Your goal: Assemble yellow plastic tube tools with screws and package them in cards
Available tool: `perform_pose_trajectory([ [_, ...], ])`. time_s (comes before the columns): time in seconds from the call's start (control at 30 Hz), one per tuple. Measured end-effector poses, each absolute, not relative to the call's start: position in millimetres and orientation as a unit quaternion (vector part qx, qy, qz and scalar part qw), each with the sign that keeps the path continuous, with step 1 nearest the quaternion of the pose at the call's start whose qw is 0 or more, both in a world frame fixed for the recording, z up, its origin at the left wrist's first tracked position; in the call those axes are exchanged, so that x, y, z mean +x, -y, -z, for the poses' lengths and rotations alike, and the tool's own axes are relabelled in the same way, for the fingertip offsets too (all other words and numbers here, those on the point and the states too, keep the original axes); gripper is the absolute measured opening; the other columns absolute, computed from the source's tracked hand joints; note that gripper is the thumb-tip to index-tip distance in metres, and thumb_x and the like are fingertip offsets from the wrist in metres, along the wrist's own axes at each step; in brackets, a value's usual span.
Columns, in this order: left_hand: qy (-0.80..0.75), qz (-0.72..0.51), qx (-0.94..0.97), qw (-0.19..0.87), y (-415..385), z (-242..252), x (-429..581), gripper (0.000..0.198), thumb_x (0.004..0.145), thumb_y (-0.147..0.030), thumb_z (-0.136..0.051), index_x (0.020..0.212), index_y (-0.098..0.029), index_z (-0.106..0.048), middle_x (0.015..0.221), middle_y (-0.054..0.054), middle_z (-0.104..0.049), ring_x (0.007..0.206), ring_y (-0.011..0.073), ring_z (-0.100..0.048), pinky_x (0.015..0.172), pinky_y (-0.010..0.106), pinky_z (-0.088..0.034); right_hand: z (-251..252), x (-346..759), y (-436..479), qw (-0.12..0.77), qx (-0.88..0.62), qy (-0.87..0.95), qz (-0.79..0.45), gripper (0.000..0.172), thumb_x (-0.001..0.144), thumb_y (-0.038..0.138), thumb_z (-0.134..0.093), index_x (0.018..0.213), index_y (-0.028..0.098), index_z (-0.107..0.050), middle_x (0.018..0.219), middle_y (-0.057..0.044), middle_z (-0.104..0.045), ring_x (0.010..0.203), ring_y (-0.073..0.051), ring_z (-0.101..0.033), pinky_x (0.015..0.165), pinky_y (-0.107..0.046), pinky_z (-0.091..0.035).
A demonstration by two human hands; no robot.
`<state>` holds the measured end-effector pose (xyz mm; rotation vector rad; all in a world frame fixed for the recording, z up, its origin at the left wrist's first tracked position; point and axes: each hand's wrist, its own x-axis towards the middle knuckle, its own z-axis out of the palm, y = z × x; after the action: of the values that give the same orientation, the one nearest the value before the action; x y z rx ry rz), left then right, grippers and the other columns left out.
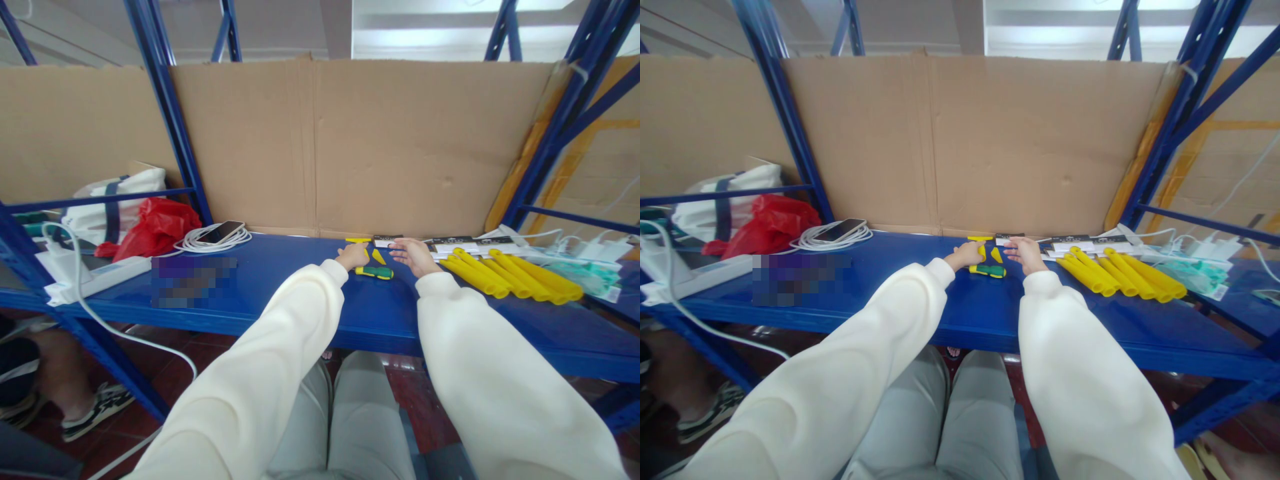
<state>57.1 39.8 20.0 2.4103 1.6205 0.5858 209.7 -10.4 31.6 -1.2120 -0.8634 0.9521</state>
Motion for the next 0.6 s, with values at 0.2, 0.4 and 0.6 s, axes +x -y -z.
perform_pose_trajectory([
  [0.2,-0.476,-0.04,0.878,0.04,-19.6,-49.7,41.0,0.052,0.084,-0.022,-0.063,0.136,-0.022,-0.065,0.144,0.013,-0.06,0.13,0.0302,-0.06,0.106,0.037,-0.047,-30.3,211.5,9.2,0.626,-0.531,0.392,-0.416,0.017,0.087,0.004,-0.057,0.077,0.017,-0.061,0.062,0.001,-0.068,0.05,-0.008,-0.062,0.05,-0.017,-0.048],
  [0.4,-0.415,-0.092,0.905,0.008,-4.8,-47.6,1.7,0.044,0.087,-0.024,-0.063,0.131,-0.021,-0.068,0.14,0.009,-0.065,0.128,0.027,-0.062,0.107,0.033,-0.047,-30.0,210.1,10.5,0.617,-0.543,0.399,-0.406,0.017,0.086,0.003,-0.056,0.077,0.017,-0.061,0.063,0.001,-0.067,0.051,-0.008,-0.062,0.051,-0.017,-0.049],
  [0.6,-0.408,-0.311,0.858,-0.002,-2.3,-13.6,-18.3,0.046,0.087,-0.009,-0.056,0.131,-0.014,-0.067,0.131,0.012,-0.07,0.119,0.0215,-0.068,0.107,0.032,-0.049,-25.6,221.7,0.9,0.574,-0.587,0.456,-0.344,0.012,0.087,0.011,-0.054,0.081,0.017,-0.062,0.077,-0.005,-0.072,0.065,-0.012,-0.066,0.063,-0.024,-0.053],
])
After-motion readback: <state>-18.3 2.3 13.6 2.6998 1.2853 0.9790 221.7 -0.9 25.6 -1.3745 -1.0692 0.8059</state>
